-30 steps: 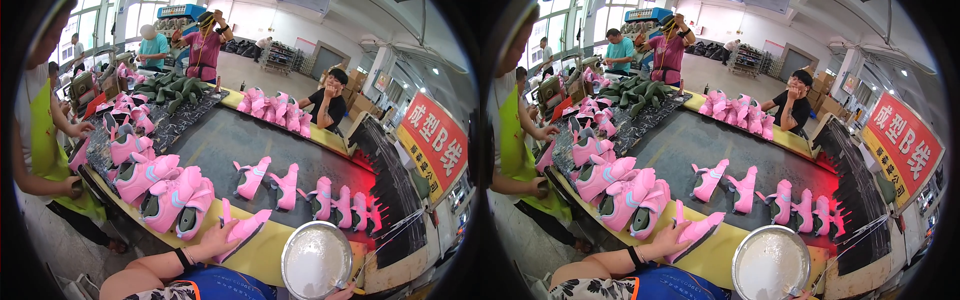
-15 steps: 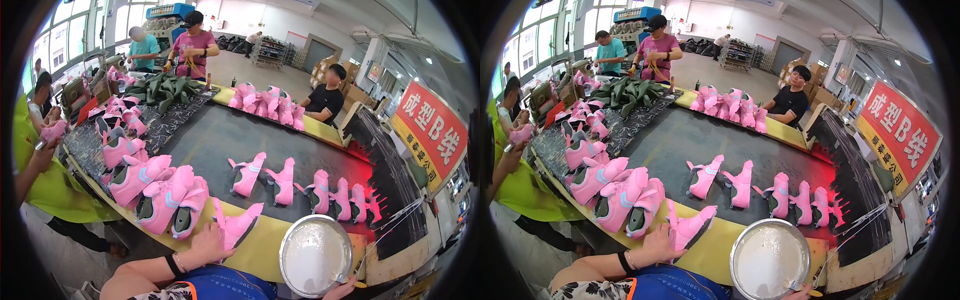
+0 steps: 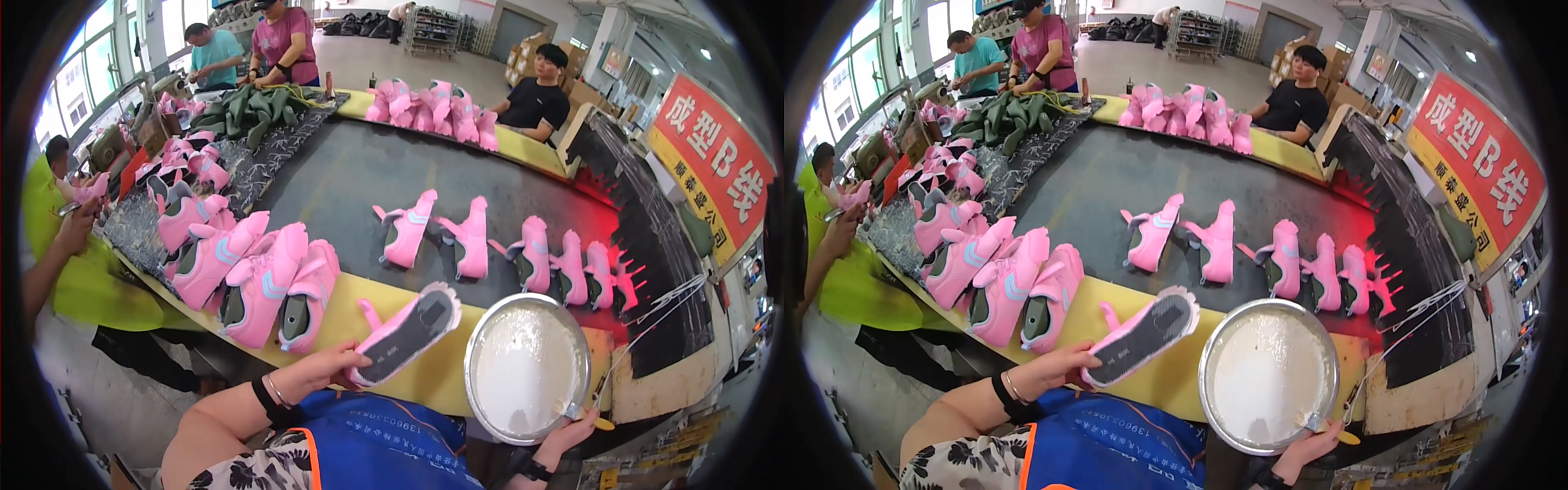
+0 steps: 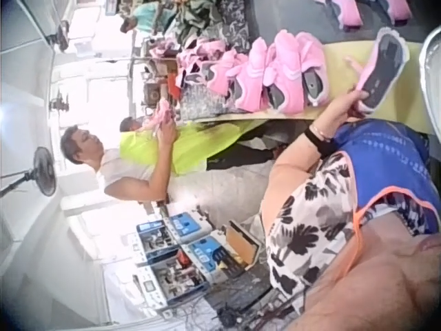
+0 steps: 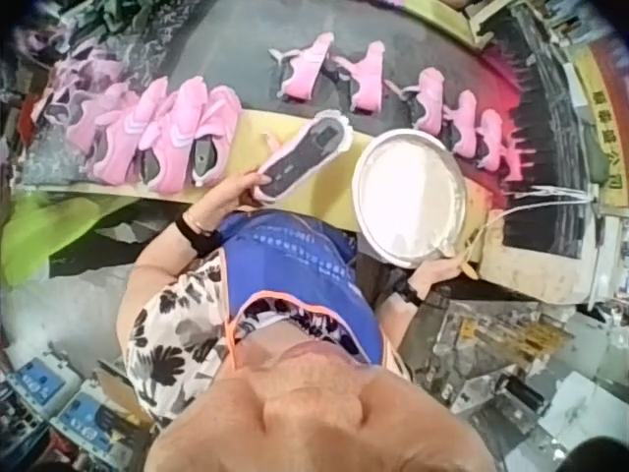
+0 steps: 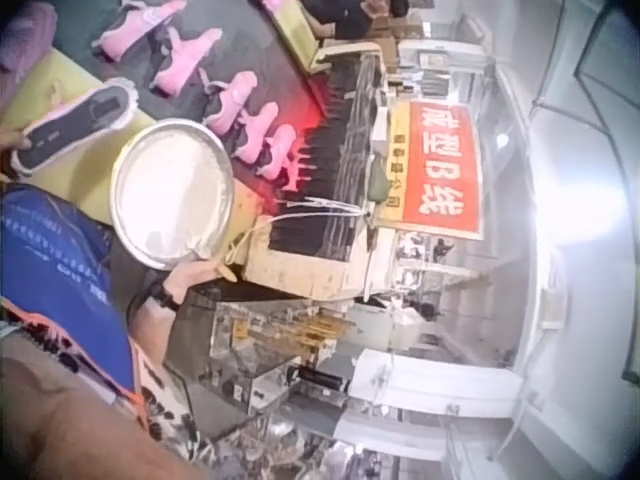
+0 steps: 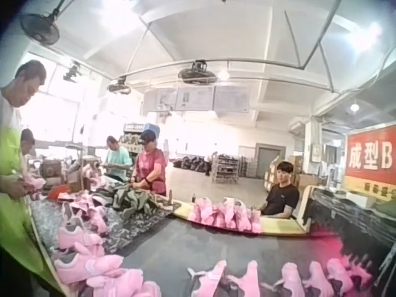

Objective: Applying glue to the underside of shoe soles using a brush in a manufacturing setting.

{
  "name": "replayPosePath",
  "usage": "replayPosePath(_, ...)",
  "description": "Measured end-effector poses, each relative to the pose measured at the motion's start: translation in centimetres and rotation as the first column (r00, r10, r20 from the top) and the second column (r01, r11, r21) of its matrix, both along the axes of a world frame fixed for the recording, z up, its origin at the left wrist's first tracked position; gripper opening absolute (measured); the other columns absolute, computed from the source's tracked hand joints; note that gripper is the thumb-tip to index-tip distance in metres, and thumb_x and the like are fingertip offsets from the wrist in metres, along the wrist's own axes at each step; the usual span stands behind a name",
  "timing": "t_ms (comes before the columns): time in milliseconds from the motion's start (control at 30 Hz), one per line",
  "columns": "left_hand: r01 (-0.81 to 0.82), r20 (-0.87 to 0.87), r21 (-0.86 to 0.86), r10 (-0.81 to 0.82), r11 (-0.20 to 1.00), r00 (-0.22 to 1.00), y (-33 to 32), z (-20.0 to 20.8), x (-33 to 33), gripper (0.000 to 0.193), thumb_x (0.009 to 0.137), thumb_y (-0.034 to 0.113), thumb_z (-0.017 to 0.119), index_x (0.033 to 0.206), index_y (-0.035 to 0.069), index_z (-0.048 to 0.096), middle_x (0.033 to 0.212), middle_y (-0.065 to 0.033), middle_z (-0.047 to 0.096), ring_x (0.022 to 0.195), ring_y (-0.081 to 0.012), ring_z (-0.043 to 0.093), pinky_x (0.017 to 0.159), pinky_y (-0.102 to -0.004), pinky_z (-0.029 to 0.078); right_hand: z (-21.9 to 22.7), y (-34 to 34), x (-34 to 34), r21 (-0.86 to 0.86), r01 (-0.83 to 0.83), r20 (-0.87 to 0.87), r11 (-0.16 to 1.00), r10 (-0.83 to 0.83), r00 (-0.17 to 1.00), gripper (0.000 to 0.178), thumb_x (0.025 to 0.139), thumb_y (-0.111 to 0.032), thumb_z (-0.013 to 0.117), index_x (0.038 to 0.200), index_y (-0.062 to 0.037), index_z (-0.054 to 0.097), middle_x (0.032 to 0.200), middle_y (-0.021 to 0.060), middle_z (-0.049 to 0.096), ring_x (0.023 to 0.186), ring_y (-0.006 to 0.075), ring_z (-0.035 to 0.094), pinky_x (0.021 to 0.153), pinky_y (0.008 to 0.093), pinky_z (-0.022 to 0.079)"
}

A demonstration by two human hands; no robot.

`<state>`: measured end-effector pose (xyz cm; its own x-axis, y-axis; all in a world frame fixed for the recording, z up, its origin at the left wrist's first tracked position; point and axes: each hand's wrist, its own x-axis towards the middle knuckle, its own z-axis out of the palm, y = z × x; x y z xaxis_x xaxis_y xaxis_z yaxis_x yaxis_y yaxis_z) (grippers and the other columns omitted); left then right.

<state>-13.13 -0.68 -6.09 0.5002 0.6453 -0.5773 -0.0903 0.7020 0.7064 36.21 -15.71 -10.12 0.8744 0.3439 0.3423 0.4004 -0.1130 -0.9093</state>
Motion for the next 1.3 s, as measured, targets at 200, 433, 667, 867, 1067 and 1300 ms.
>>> replayPosePath(200,-0.22,0.466,-0.129,0.255,0.967,0.847,4.9,3.9,2.3,0.042,0.093,0.026,0.067,0.128,0.007,0.053,0.113,-0.0121,0.065,0.098,-0.0328,0.068,0.084,-0.0456,0.059,1.3,0.7,-1.3,-0.142,0.108,0.243,0.984,-0.072,0.967,0.034,0.103,-0.027,0.05,0.11,0.006,0.054,0.107,0.0158,0.051,0.094,0.0257,0.057,0.082,0.0347,0.049)
replayPosePath(433,-0.569,-0.027,0.154,0.579,0.808,0.815,24.0,5.3,3.7,0.059,0.082,0.03,0.078,0.129,0.005,0.053,0.12,-0.0133,0.061,0.106,-0.0313,0.063,0.09,-0.0508,0.056,3.0,1.3,-2.4,0.155,0.094,-0.132,0.983,-0.074,0.988,0.046,0.104,-0.042,0.047,0.092,0.0015,0.055,0.098,0.0127,0.053,0.089,0.0204,0.057,0.077,0.0313,0.049)
replayPosePath(667,-0.413,-0.511,0.549,0.683,0.726,0.522,32.4,-0.3,0.6,0.089,0.066,0.029,0.086,0.141,0.004,0.045,0.137,-0.0203,0.054,0.127,-0.0367,0.055,0.103,-0.0479,0.048,1.3,0.9,-0.8,0.219,0.138,-0.263,0.966,-0.077,0.962,0.042,0.103,-0.04,0.047,0.091,-0.0009,0.056,0.104,0.011,0.053,0.097,0.0201,0.056,0.08,0.0326,0.049)
replayPosePath(867,-0.141,-0.87,0.361,0.388,0.922,0.303,30.6,-5.4,1.0,0.096,0.066,0.023,0.085,0.147,0.01,0.037,0.143,-0.0187,0.049,0.136,-0.0373,0.047,0.11,-0.0475,0.044,2.9,1.6,-1.3,0.353,0.139,-0.432,0.925,0.03,0.901,0.035,0.096,-0.03,0.06,0.107,0.0025,0.055,0.097,0.0104,0.055,0.092,0.023,0.057,0.078,0.0343,0.048)
replayPosePath(1067,-0.22,-0.862,0.311,0.372,0.924,0.344,31.1,-5.1,1.4,0.1,0.068,0.02,0.085,0.152,0.014,0.029,0.145,-0.0256,0.043,0.135,-0.0426,0.046,0.107,-0.0516,0.045,3.6,2.0,-2.2,0.248,0.136,-0.433,0.959,-0.016,0.901,0.039,0.098,-0.043,0.055,0.089,-0.0049,0.056,0.091,0.0063,0.058,0.082,0.0159,0.058,0.067,0.0282,0.045)
replayPosePath(1300,-0.277,-0.725,0.559,0.623,0.781,0.294,27.6,-0.5,7.5,0.092,0.076,0.046,0.076,0.148,0.005,0.036,0.143,-0.0252,0.047,0.127,-0.0426,0.052,0.106,-0.0505,0.044,2.5,1.8,-0.8,0.221,0.118,-0.427,0.968,-0.013,0.904,0.043,0.099,-0.042,0.053,0.088,-0.0008,0.057,0.088,0.0086,0.059,0.08,0.0178,0.06,0.068,0.0293,0.047)
